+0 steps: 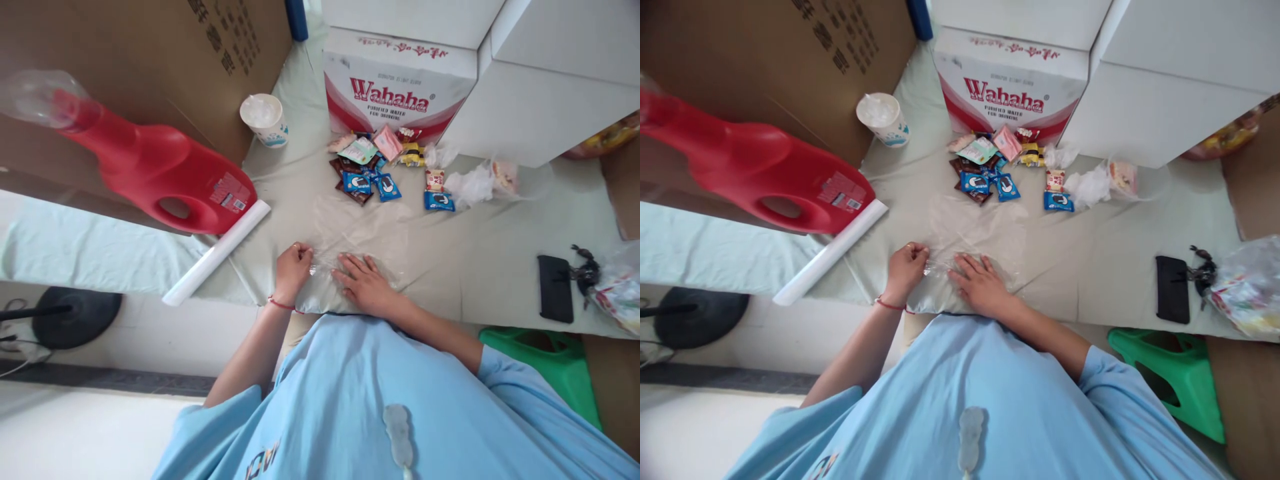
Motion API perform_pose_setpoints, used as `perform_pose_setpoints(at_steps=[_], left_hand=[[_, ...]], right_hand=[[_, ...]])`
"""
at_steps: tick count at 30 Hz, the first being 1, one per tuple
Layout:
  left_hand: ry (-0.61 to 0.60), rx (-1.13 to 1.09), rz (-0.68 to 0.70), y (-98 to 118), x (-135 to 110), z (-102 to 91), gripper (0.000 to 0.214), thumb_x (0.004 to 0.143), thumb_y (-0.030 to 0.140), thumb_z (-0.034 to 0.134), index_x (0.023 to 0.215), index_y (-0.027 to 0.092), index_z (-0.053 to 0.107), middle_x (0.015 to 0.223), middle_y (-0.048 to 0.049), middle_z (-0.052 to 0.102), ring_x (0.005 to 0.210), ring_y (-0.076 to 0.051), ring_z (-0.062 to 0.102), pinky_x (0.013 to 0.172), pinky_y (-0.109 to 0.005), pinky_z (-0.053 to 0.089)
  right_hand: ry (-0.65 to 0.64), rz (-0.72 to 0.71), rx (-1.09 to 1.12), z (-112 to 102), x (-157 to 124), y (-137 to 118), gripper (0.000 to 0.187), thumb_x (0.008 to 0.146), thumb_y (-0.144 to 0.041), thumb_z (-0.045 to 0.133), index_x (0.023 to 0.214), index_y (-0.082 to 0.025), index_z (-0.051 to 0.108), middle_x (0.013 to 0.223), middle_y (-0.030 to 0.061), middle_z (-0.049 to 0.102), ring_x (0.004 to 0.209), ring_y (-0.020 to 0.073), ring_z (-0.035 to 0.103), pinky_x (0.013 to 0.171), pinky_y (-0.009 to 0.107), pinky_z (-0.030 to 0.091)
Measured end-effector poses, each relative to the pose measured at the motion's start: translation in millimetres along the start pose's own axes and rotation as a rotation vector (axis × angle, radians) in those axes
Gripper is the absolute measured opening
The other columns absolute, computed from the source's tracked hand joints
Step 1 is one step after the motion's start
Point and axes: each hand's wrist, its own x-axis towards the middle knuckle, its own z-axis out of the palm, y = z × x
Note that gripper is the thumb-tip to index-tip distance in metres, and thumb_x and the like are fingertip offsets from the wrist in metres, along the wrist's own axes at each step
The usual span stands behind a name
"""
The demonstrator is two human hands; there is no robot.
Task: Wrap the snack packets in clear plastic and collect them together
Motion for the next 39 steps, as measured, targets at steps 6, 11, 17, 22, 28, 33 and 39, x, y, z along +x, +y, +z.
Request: perform_pose_setpoints(at_steps=[6,11,17,22,28,33,39], left_hand=[[0.209,0.276,0.330,-6,-15,-2.1,0.038,0.089,0.023,0.061,0.126,0.016,0.064,0.112,-0.0147,0.067,0.104,-0.030,0.063,0.089,-0.043,0.050],[0.005,0.431,0.724,-6,-8,-9.3,0.032,0.092,0.011,0.051,0.107,0.026,0.076,0.127,-0.0123,0.067,0.127,-0.033,0.053,0.104,-0.051,0.040],[-0.025,0.473,0.525,-3,13,-12.6,0.036,0.092,0.017,0.050,0.116,0.021,0.075,0.122,-0.0151,0.065,0.116,-0.033,0.056,0.094,-0.049,0.045],[-0.040,0.416,0.509,-4,12,-14.5,0.033,0.095,0.043,0.060,0.117,0.022,0.073,0.126,-0.0147,0.064,0.119,-0.035,0.056,0.097,-0.052,0.047],[-0.162,0.202,0.568,-7,4,-14.6,0.068,0.083,0.029,0.071,0.148,0.025,0.052,0.135,-0.0116,0.057,0.125,-0.031,0.057,0.108,-0.050,0.049],[0.003,0.101,0.455,-4,-17,1.9,0.084,0.078,0.024,0.073,0.155,0.022,0.041,0.145,-0.0149,0.049,0.134,-0.032,0.053,0.113,-0.050,0.049],[0.171,0.105,0.198,-4,-45,11.3,0.017,0.083,0.033,0.071,0.095,0.020,0.069,0.122,-0.0159,0.065,0.127,-0.037,0.056,0.115,-0.060,0.042]], right_hand=[[-0.002,-0.016,0.035,-1,-2,1,0.065,0.102,-0.031,0.062,0.163,-0.023,0.042,0.175,0.0130,0.027,0.163,0.0311,0.023,0.131,0.062,0.017],[-0.009,-0.066,0.037,-5,-2,4,0.051,0.102,-0.029,0.063,0.152,-0.027,0.058,0.174,0.0114,0.031,0.162,0.0332,0.024,0.129,0.067,0.017],[-0.069,-0.311,0.152,5,-16,17,0.036,0.104,-0.023,0.057,0.137,-0.028,0.070,0.165,0.0049,0.049,0.160,0.0256,0.032,0.132,0.061,0.010],[-0.103,-0.450,0.356,-6,-26,20,0.026,0.105,-0.024,0.055,0.119,-0.024,0.077,0.135,0.0063,0.074,0.142,0.0227,0.056,0.127,0.052,0.030],[-0.122,0.011,0.096,-70,10,13,0.032,0.107,-0.024,0.046,0.119,-0.020,0.075,0.107,0.0114,0.078,0.103,0.0245,0.070,0.089,0.035,0.053],[-0.051,0.083,-0.134,-69,51,13,0.034,0.107,-0.026,0.046,0.128,-0.021,0.072,0.132,0.0166,0.070,0.127,0.0317,0.058,0.101,0.043,0.049],[0.153,0.078,-0.009,-24,63,44,0.054,0.105,-0.038,0.052,0.156,-0.018,0.053,0.169,0.0144,0.040,0.158,0.0337,0.028,0.131,0.059,0.015]])
